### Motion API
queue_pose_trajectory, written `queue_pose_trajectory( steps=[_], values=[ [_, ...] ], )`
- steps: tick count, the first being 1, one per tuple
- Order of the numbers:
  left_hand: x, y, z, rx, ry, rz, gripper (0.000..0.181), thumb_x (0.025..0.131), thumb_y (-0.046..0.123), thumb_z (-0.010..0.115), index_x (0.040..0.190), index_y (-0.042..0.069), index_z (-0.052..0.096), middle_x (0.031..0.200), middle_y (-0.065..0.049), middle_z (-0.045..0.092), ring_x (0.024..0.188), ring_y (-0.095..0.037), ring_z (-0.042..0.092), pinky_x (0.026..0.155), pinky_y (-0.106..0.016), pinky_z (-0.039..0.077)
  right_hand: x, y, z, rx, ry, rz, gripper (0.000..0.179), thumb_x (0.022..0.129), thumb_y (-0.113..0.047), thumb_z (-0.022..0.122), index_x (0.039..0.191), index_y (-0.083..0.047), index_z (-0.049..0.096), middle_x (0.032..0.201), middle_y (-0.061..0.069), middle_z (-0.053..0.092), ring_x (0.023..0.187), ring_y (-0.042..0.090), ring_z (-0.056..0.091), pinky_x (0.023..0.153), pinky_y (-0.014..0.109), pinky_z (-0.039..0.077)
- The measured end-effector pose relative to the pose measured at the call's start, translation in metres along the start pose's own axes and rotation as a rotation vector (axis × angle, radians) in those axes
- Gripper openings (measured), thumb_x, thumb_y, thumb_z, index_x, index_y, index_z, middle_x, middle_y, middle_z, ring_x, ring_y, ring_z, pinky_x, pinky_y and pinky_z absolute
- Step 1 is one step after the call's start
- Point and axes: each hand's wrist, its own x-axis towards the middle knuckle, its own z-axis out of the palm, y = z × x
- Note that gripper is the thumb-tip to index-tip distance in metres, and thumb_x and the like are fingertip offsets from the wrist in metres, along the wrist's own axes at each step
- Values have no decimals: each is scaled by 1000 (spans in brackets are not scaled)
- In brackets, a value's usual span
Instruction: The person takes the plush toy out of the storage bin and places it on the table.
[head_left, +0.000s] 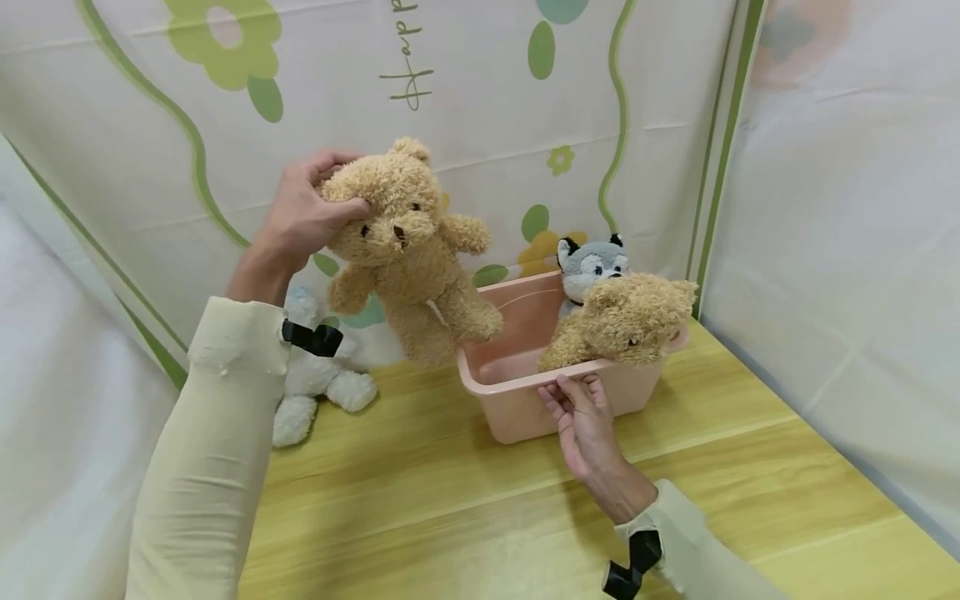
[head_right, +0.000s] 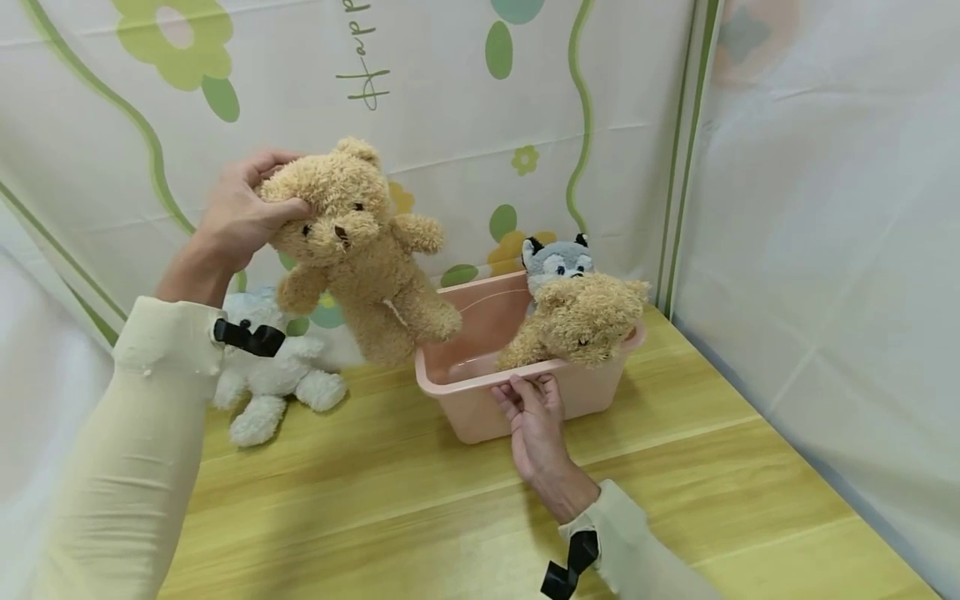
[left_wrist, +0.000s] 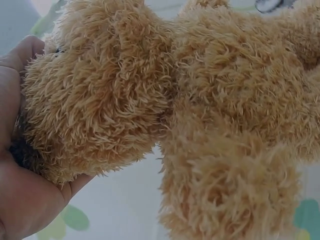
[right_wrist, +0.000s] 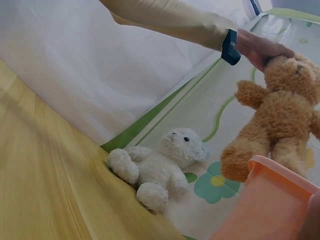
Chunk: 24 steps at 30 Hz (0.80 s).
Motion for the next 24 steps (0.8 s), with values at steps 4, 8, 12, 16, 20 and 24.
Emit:
queue_pose_trajectory(
  steps=[4,8,12,16,20,24],
  values=[
    [-5,-16,-5,40,0,-44,52,84,6,71,132,21,60,123,2,55,108,-17,55,72,-22,54,1,0,-1,-4,5,6,13,102,-4,49,93,-13,45,89,0,58,84,11,61,90,24,55],
    [-10,-30,-11,14,23,-66,50,84,5,70,131,21,60,125,2,52,109,-18,54,71,-21,55,0,0,-2,-13,14,12,12,102,-5,50,93,-13,45,89,0,57,85,11,61,91,24,55],
    [-13,-41,-17,-75,41,-59,48,84,-2,68,127,19,62,121,2,53,102,-15,57,69,-19,55,-1,0,-2,-6,17,7,12,102,-4,49,94,-12,45,89,0,57,85,11,60,90,24,55],
    [-16,-50,-24,-170,51,-56,47,84,-6,66,125,17,63,119,2,54,96,-13,58,67,-18,55,-2,-1,-1,3,8,0,12,102,-3,48,95,-12,43,90,-1,57,85,10,60,90,24,55],
    [-19,-60,-30,-235,64,-66,47,85,-6,64,126,16,62,118,0,54,93,-13,60,64,-19,56,-2,-2,-2,-3,9,0,13,102,-3,49,94,-12,43,90,0,57,86,11,60,91,24,55],
    [-22,-69,-34,-251,61,-79,45,87,-4,63,129,14,59,118,-1,52,92,-12,61,62,-21,56,-3,-2,-3,-8,20,3,12,102,-3,49,94,-11,43,90,0,57,86,11,60,91,24,55]
  ],
)
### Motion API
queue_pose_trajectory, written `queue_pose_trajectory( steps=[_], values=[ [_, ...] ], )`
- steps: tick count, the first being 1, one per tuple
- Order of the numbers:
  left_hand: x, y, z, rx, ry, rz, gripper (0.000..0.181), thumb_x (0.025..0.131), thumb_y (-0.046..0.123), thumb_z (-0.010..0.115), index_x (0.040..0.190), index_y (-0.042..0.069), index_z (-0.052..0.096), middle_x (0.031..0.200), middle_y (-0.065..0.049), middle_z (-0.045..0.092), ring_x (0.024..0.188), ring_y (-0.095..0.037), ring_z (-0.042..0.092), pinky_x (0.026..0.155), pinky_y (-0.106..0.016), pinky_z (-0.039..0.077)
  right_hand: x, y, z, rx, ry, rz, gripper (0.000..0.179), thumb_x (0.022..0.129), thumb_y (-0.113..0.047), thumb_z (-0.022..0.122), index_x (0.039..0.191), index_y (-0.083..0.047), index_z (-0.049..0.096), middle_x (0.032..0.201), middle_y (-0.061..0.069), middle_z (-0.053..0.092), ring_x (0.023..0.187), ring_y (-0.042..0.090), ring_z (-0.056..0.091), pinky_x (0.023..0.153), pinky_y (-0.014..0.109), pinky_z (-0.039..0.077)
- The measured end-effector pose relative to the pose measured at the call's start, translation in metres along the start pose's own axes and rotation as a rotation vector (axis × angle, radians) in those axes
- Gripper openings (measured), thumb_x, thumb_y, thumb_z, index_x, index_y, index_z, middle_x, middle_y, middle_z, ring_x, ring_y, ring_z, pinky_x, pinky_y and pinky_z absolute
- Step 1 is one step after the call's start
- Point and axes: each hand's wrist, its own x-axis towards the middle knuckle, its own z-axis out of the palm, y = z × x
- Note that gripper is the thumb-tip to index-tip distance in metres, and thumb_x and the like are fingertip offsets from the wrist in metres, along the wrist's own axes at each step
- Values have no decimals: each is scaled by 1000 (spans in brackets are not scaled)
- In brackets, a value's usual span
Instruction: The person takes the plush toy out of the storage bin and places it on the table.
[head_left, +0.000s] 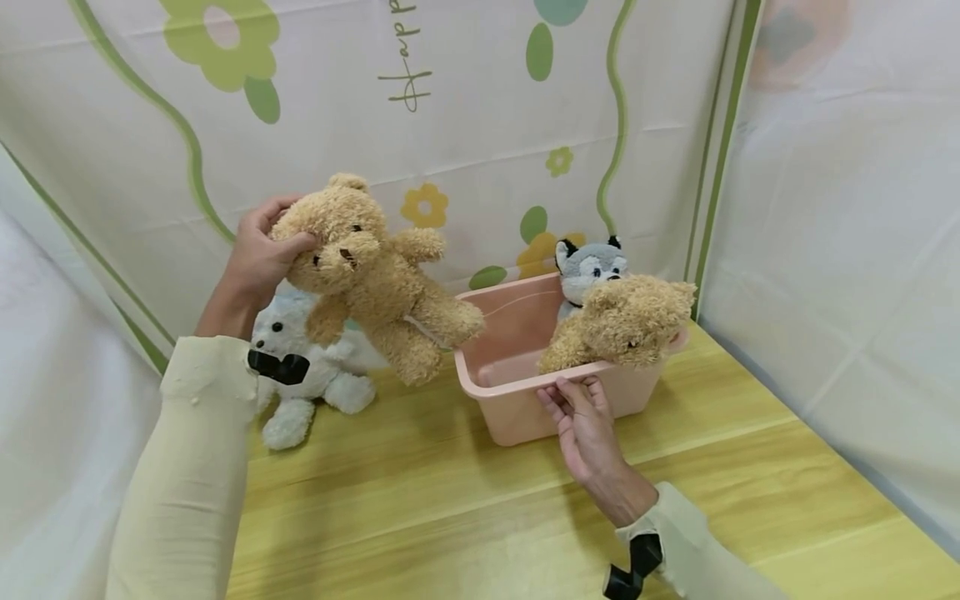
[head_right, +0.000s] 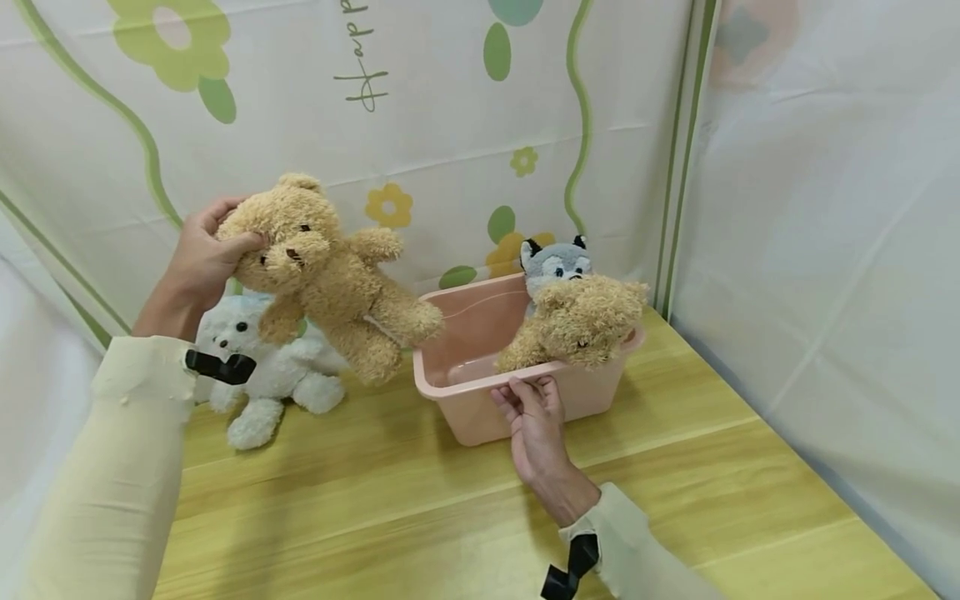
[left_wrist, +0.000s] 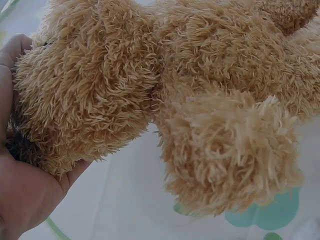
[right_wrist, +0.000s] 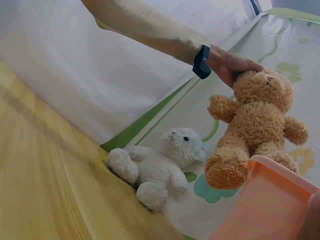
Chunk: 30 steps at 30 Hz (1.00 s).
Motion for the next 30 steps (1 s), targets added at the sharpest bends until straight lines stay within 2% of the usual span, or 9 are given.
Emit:
queue_pose_trajectory(
  steps=[4,8,15,24,27,30],
  values=[
    [-3,-8,-8,-1,26,-20,44,89,0,63,130,17,59,119,1,50,92,-12,60,61,-21,55,0,0,1,-6,-7,-2,12,102,-4,48,95,-12,44,90,-1,57,86,11,60,92,25,54],
    [-7,-15,-14,-41,63,-38,42,90,1,62,128,18,59,119,2,49,92,-11,60,61,-20,55,0,-1,2,-7,-10,-10,12,102,-4,48,95,-12,44,89,-1,57,85,11,60,90,25,55],
    [-10,-29,-21,-50,85,-47,40,91,4,62,129,20,58,118,2,48,94,-11,56,62,-19,54,0,0,0,-14,0,-5,12,102,-4,47,94,-13,44,89,-1,57,85,11,60,90,25,55],
    [-15,-47,-36,-105,130,-74,34,90,2,64,119,20,62,114,2,50,89,-8,59,61,-18,55,0,1,1,-6,2,-7,13,102,-2,48,94,-12,44,90,0,57,85,11,60,90,24,55],
    [-15,-53,-38,-46,104,-90,36,91,4,64,122,21,60,114,5,50,88,-7,59,61,-19,55,0,1,1,1,8,-6,13,102,-2,48,93,-12,44,89,0,57,85,11,60,89,24,55],
    [-13,-58,-35,82,60,-98,41,92,7,64,130,22,57,118,7,49,90,-6,59,62,-19,54,0,1,1,1,10,-6,13,102,-3,48,93,-12,45,89,0,57,85,11,60,89,24,55]
  ],
)
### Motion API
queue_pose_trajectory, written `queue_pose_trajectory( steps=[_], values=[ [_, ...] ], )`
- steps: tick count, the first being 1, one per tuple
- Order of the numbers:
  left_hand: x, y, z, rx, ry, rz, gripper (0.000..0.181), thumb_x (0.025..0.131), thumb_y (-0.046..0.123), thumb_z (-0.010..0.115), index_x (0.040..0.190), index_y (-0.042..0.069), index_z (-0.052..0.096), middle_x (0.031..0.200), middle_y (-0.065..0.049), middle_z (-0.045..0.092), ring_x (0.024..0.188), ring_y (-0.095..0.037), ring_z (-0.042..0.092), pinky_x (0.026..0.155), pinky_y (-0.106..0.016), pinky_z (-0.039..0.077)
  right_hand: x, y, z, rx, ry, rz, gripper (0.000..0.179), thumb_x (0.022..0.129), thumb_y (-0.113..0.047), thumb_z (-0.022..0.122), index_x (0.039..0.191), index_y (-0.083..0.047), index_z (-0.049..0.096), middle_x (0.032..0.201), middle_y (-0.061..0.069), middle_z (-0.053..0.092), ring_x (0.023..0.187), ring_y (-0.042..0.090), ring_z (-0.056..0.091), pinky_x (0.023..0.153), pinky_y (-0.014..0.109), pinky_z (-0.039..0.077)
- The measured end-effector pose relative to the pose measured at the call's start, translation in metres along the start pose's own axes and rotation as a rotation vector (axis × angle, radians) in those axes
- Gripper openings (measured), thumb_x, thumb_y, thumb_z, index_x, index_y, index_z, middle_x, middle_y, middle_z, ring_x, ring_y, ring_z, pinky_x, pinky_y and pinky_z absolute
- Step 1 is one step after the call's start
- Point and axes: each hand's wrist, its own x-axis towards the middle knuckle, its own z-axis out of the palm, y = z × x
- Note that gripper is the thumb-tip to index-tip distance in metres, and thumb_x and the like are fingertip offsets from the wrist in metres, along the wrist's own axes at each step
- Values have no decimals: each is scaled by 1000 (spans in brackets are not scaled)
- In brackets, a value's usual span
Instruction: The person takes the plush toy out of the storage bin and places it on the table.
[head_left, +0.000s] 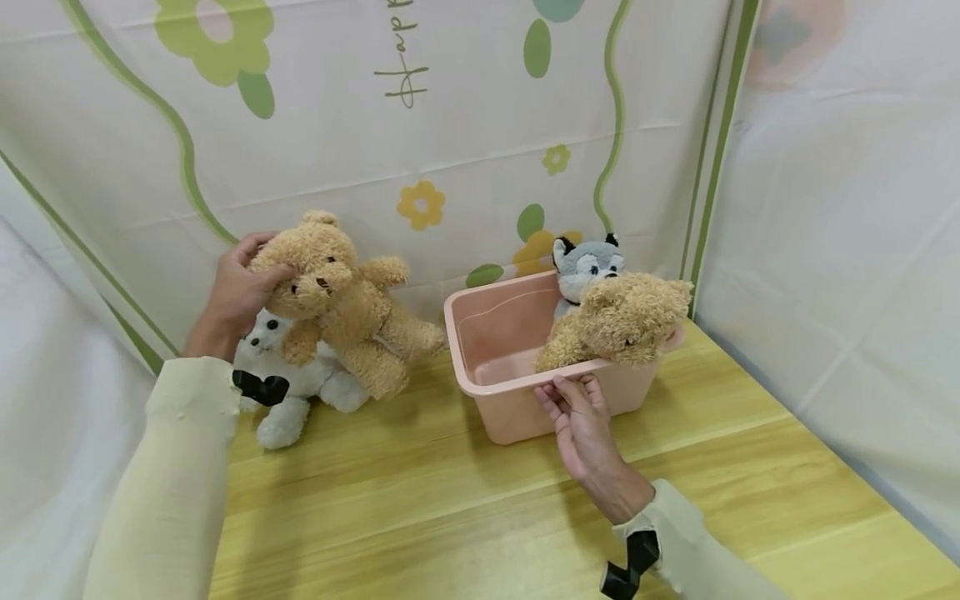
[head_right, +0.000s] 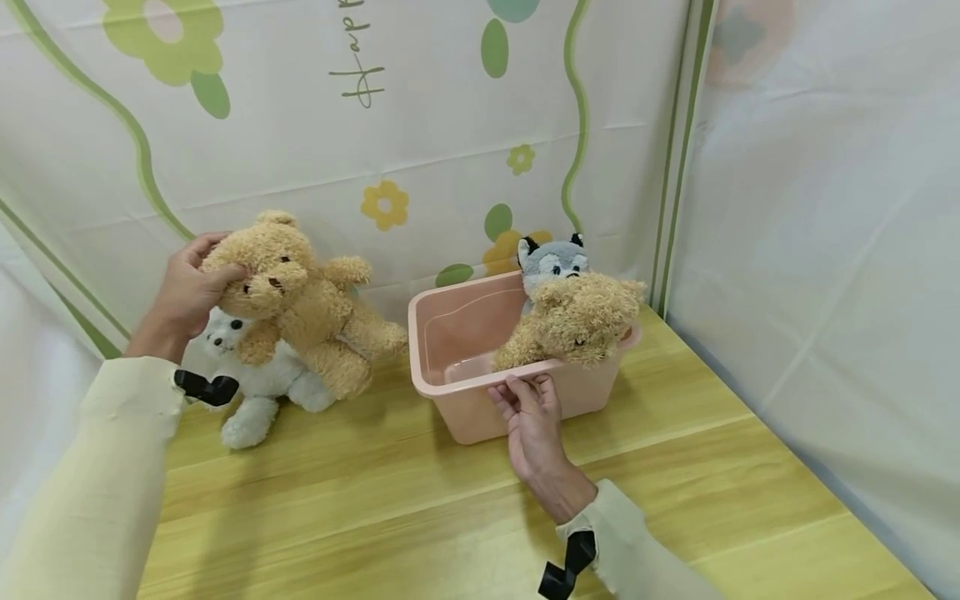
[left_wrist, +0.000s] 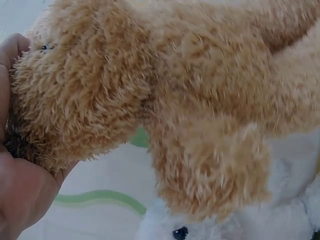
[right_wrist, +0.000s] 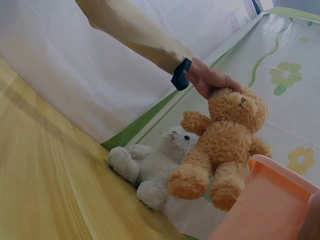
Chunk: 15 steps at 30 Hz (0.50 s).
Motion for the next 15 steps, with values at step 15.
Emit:
queue_pose_trajectory(
  steps=[15],
  values=[
    [11,-13,41,367,-163,18,63,90,25,72,146,20,44,161,-9,26,148,-35,22,112,-62,31,-1,0,0,-18,1,-1,13,102,-4,47,93,-13,44,90,0,56,85,11,60,90,24,55]
  ],
)
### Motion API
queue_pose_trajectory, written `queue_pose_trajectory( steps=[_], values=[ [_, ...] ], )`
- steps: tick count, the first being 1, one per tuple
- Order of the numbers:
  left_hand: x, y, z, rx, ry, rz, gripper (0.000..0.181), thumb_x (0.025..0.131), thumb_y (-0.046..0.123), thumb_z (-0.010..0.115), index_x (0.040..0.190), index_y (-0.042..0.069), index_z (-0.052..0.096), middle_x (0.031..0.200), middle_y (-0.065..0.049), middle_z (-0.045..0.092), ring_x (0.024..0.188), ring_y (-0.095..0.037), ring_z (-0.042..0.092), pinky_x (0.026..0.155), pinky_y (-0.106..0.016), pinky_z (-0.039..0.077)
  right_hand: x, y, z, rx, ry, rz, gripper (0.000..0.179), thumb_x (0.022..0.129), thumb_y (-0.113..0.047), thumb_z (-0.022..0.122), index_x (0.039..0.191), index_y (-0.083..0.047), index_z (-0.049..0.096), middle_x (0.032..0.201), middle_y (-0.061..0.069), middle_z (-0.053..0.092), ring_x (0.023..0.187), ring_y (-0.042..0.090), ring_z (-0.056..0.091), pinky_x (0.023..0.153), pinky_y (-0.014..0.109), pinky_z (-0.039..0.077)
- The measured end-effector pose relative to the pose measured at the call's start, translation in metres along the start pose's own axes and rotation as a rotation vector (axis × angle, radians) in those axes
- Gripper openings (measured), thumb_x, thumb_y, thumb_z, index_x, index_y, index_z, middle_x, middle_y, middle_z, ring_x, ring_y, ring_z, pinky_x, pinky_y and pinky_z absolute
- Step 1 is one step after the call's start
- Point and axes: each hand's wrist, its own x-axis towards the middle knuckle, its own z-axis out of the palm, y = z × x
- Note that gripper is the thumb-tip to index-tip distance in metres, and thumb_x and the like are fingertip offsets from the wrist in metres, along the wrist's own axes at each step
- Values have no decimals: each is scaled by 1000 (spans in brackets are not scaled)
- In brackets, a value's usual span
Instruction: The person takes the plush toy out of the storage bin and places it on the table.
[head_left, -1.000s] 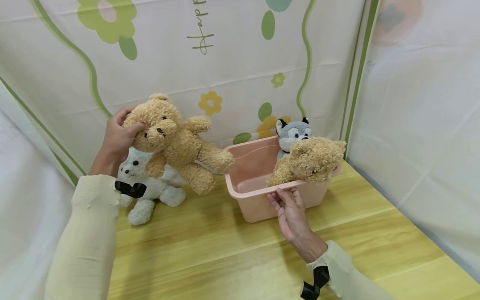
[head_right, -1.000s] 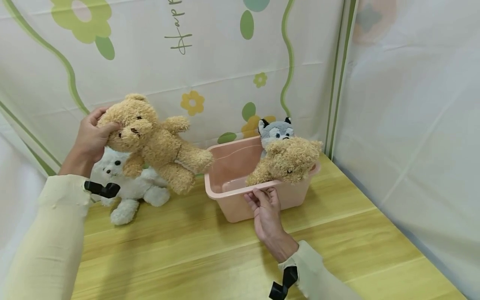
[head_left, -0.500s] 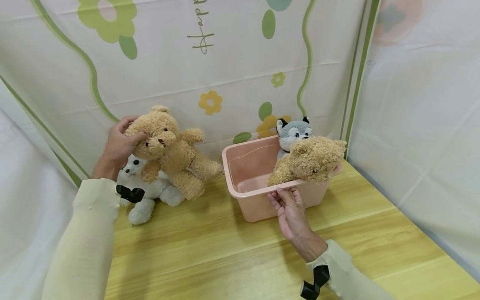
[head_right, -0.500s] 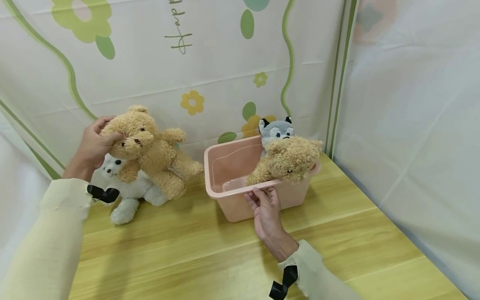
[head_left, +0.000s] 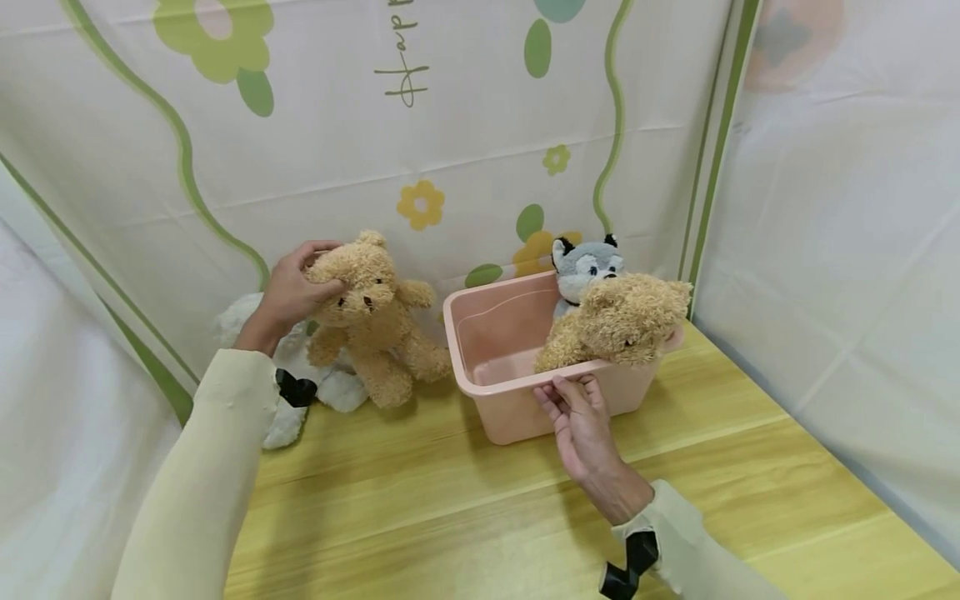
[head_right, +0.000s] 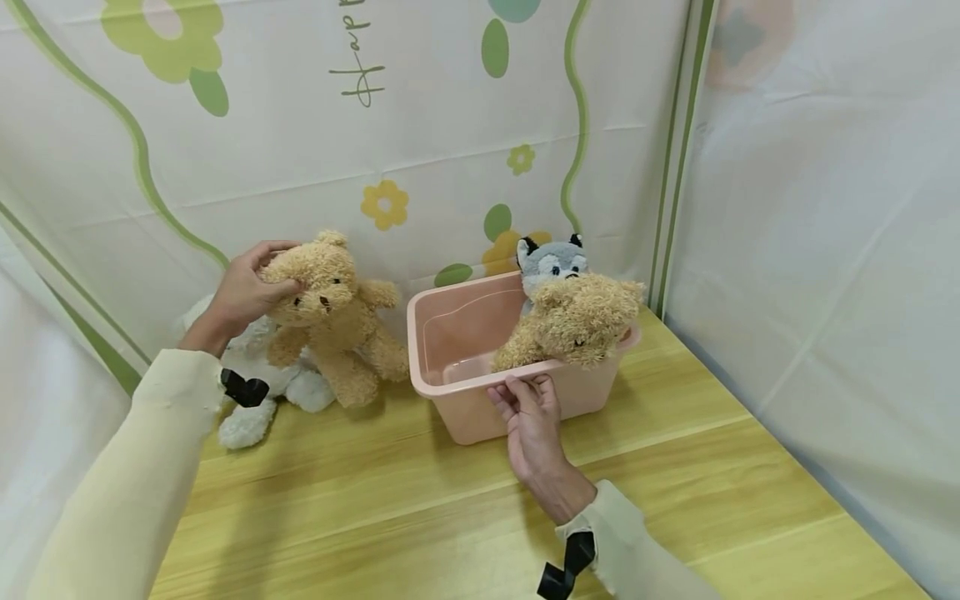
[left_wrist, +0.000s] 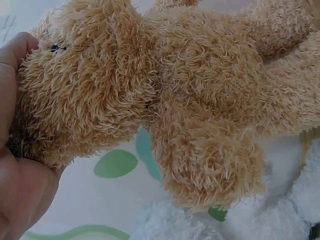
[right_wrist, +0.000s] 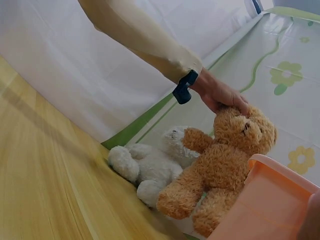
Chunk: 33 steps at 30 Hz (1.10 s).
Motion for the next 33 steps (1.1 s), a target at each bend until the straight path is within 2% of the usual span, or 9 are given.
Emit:
queue_pose_trajectory(
  steps=[6,10,15,24,33],
  values=[
    [5,0,17,95,13,35,65,88,23,74,146,17,44,152,-16,39,140,-37,36,107,-59,38,0,0,0,-1,-2,2,13,102,-4,48,93,-13,43,90,0,56,85,11,59,91,24,55],
    [7,-1,25,117,20,45,64,89,16,71,147,15,43,150,-18,40,138,-37,37,106,-58,40,0,0,0,2,-8,4,14,102,-4,48,93,-12,43,90,0,56,85,12,59,91,24,54],
    [10,-6,32,120,-16,51,66,87,11,70,147,13,42,149,-19,40,138,-37,37,106,-58,40,0,0,1,-4,-16,-1,13,102,-4,48,94,-12,43,90,-1,56,86,11,59,91,24,54],
    [13,-13,35,166,-66,77,61,92,15,68,147,16,42,154,-18,36,140,-40,35,103,-62,39,0,1,1,-3,-7,0,13,102,-3,48,95,-12,42,90,-1,57,86,11,60,91,24,55],
    [9,-18,29,193,-137,41,61,96,22,64,150,20,37,158,-21,29,143,-45,29,106,-67,34,1,1,0,4,-5,5,13,102,-4,49,94,-12,42,89,-1,57,86,11,60,90,24,55]
  ],
)
